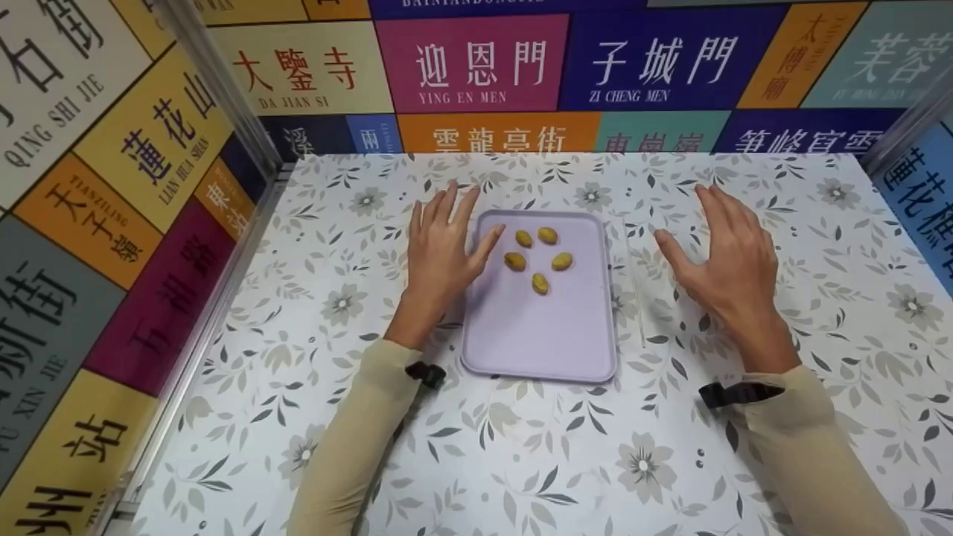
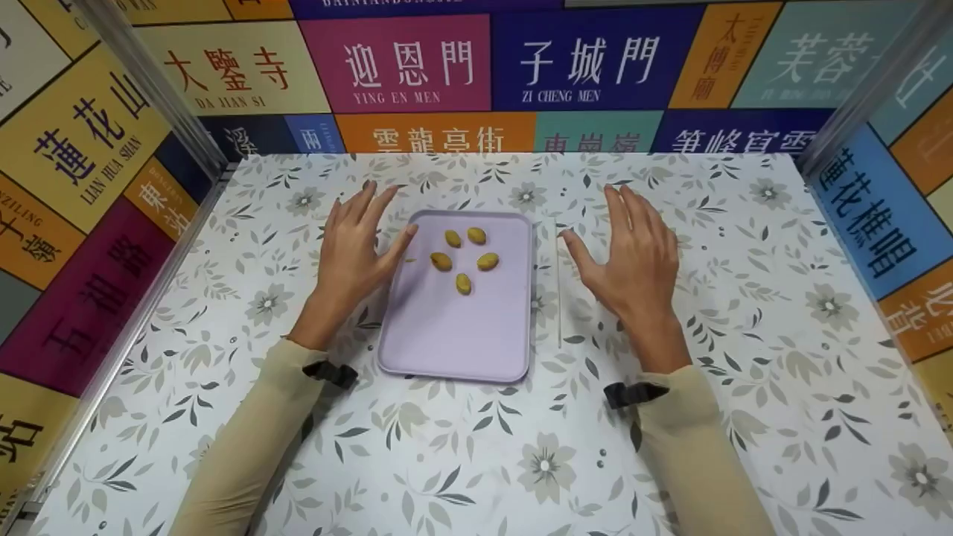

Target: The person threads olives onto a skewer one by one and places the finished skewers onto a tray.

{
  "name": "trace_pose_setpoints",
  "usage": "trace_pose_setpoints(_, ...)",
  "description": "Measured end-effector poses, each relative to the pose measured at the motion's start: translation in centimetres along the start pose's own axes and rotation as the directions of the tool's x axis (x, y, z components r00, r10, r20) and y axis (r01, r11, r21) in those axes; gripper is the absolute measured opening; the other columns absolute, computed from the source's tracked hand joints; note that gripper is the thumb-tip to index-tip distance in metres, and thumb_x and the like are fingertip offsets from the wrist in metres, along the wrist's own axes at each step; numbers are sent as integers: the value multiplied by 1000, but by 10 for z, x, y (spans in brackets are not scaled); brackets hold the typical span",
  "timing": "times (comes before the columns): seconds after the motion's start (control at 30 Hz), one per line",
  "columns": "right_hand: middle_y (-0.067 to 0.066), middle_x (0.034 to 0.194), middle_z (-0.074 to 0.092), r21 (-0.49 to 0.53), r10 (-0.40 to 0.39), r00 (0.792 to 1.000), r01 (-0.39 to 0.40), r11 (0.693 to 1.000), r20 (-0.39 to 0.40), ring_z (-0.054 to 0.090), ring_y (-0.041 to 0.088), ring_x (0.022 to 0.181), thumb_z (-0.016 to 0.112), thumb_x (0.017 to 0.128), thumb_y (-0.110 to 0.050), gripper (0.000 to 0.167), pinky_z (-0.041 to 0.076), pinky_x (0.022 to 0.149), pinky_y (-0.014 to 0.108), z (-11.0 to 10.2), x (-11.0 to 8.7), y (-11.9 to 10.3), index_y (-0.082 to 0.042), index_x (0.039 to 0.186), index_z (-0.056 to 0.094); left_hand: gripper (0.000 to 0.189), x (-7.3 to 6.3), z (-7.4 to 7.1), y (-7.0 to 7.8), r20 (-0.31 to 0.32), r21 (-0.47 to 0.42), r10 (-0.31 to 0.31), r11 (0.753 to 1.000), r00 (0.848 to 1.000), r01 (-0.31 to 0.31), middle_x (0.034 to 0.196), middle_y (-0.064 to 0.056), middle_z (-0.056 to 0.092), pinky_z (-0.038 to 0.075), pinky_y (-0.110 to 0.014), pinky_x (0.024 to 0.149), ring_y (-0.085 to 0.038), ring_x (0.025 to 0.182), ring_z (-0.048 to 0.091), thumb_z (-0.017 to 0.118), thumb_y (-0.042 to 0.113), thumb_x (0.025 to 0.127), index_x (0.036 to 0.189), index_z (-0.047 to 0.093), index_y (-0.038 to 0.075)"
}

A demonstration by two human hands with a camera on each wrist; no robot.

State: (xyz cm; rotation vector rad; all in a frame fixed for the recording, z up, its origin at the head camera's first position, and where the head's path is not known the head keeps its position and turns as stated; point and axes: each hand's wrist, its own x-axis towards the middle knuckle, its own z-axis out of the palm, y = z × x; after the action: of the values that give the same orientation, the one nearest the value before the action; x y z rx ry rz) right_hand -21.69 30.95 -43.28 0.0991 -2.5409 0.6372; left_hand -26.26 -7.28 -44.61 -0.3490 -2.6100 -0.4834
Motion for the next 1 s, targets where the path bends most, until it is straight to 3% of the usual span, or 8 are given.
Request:
trace_pose_setpoints(0.13,12,162,57,-2,-25,999,25,1000,-22,52,42,148,73,98,-53,72,42,113,70,-1,-4,-7,-21,160,54,63,0,-1,9,-6,-57,31,998,999,-32,161,-13,57,37,-54,127,-34,146,57,58,58,108,157,57,18)
trace_pose_setpoints(0.33,18,151,64,-4,-47,999,47,999,7,60,46,136,73,100,-39,60,47,105,70,-3,-14,-14,-18,155,60,50,2,-2,26,37,-131,65,990,997,-60,148,-9,69,47,-48,119,-29,138,64,61,49,110,144,68,14)
trace_pose_setpoints(0.47,19,143,69,1,-58,997,58,998,52,64,46,130,73,101,-34,51,51,99,67,-2,-22,-16,-14,148,66,38,3,0,34,52,-173,86,982,995,-75,137,-7,76,53,-47,111,-28,128,70,67,40,108,134,74,13)
trace_pose_setpoints(0.6,18,132,73,15,-23,991,22,1000,128,68,42,120,72,103,-34,44,52,87,66,0,-28,-16,-13,141,70,30,5,3,40,71,-194,116,976,991,-100,128,-6,80,56,-47,106,-28,122,72,67,36,108,125,78,13)
trace_pose_setpoints(0.8,19,117,76,28,6,975,-12,1000,224,71,40,106,73,103,-28,34,53,80,60,6,-30,-13,-8,131,74,26,5,8,48,109,-220,154,967,982,-128,116,-5,83,58,-43,99,-27,113,74,67,33,108,117,81,13)
trace_pose_setpoints(1.0,13,109,79,41,73,934,-94,995,350,72,34,100,72,103,-29,29,51,80,55,11,-32,-13,-8,123,76,23,-1,16,46,179,-263,217,950,960,-166,110,-8,84,58,-43,94,-27,105,73,70,26,107,119,81,11)
